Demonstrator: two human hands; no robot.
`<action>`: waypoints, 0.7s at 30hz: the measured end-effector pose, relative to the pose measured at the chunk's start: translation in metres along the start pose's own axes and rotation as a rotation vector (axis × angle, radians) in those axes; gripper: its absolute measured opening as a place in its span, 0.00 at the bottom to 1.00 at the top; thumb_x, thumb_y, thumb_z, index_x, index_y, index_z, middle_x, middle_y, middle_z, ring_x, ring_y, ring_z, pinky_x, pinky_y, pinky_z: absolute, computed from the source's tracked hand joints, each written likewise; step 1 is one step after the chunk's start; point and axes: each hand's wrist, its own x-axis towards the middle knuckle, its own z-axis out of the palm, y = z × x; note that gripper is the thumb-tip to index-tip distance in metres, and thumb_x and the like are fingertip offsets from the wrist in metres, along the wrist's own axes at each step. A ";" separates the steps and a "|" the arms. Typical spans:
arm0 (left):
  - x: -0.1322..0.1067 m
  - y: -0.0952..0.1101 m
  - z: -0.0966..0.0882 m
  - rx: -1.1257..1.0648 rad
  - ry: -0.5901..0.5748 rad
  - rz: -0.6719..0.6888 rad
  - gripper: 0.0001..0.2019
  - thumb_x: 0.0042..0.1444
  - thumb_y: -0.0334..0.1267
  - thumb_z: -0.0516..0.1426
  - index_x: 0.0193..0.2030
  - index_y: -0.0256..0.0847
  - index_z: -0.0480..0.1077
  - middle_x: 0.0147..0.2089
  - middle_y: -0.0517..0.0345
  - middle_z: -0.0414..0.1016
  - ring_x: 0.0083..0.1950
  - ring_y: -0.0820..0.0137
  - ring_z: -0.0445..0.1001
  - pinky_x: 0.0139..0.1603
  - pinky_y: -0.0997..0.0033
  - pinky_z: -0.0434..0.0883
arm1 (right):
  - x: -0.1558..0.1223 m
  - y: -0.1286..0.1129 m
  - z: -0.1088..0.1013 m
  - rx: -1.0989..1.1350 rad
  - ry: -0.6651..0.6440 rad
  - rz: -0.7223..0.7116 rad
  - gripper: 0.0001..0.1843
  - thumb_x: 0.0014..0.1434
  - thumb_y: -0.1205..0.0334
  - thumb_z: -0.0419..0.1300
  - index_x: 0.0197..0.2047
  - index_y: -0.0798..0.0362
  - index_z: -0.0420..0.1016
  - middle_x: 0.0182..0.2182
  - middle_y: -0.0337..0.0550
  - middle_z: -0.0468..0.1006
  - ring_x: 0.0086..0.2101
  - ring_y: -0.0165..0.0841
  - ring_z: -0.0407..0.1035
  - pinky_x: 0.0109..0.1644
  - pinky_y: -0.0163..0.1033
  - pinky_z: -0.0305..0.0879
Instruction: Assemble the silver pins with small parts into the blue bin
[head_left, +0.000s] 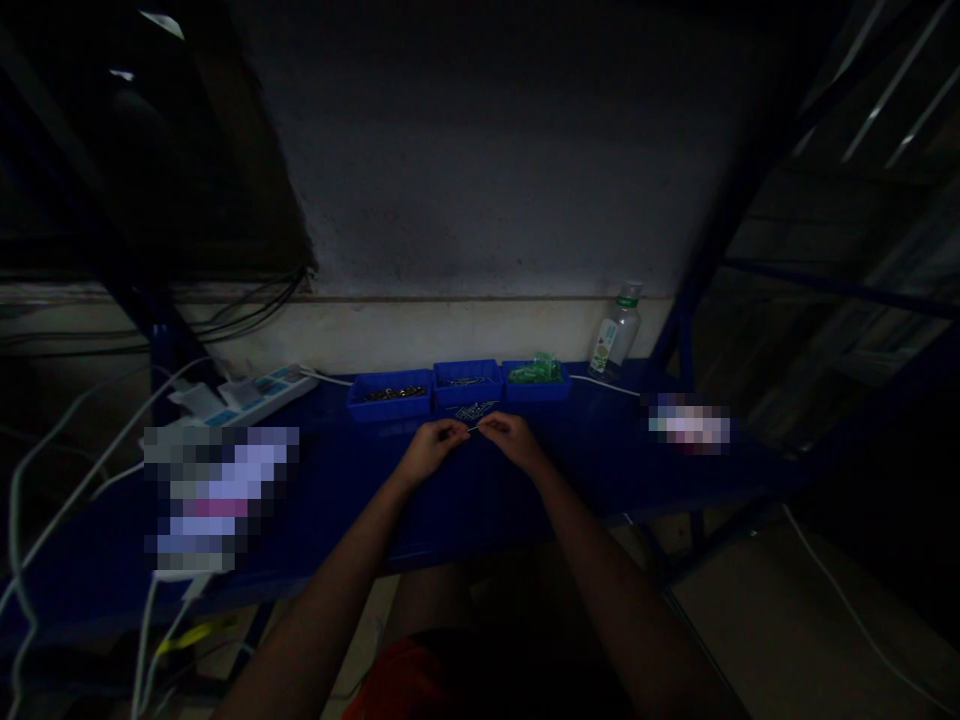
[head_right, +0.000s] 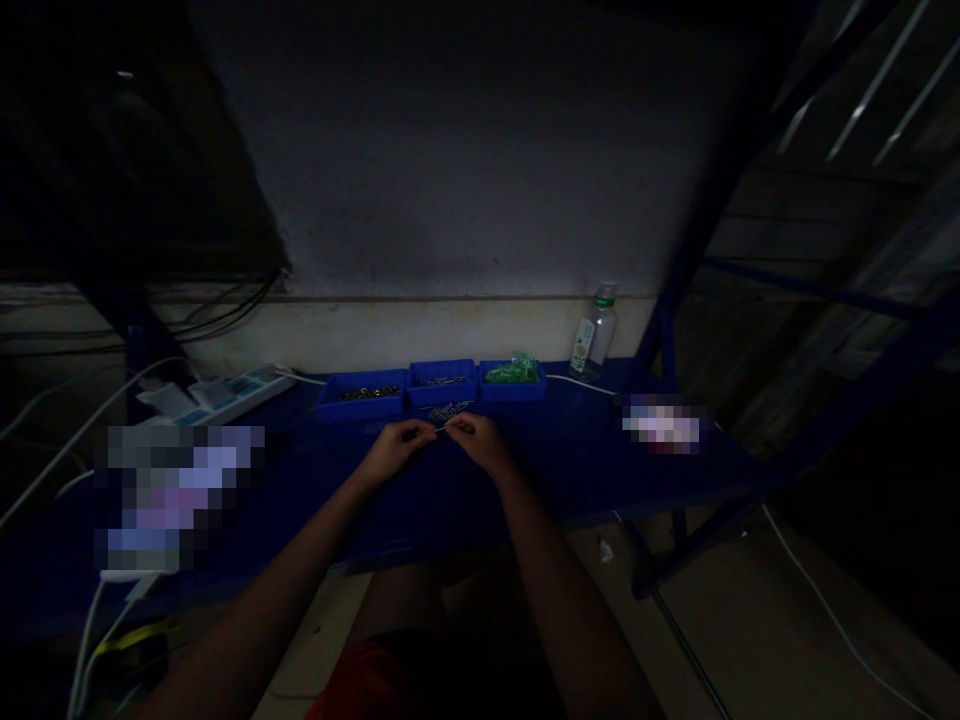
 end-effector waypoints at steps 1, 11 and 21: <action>0.000 0.002 0.000 -0.006 0.025 0.002 0.16 0.50 0.46 0.53 0.37 0.34 0.72 0.34 0.55 0.75 0.35 0.69 0.71 0.36 0.73 0.66 | 0.000 0.001 0.000 -0.005 -0.006 -0.013 0.11 0.52 0.57 0.54 0.34 0.55 0.73 0.30 0.39 0.74 0.32 0.28 0.67 0.37 0.32 0.61; -0.005 0.014 0.013 0.059 0.074 0.225 0.13 0.53 0.43 0.53 0.37 0.38 0.72 0.35 0.54 0.72 0.37 0.70 0.69 0.40 0.72 0.65 | -0.002 0.004 0.005 -0.259 -0.108 -0.169 0.10 0.54 0.60 0.56 0.25 0.55 0.70 0.23 0.35 0.65 0.26 0.25 0.59 0.31 0.30 0.53; -0.005 0.009 0.012 0.117 0.045 0.265 0.13 0.53 0.43 0.53 0.41 0.39 0.71 0.36 0.54 0.71 0.38 0.70 0.68 0.40 0.71 0.65 | -0.002 0.005 0.005 -0.311 -0.113 -0.152 0.08 0.54 0.62 0.56 0.27 0.55 0.72 0.24 0.36 0.67 0.26 0.25 0.60 0.30 0.29 0.52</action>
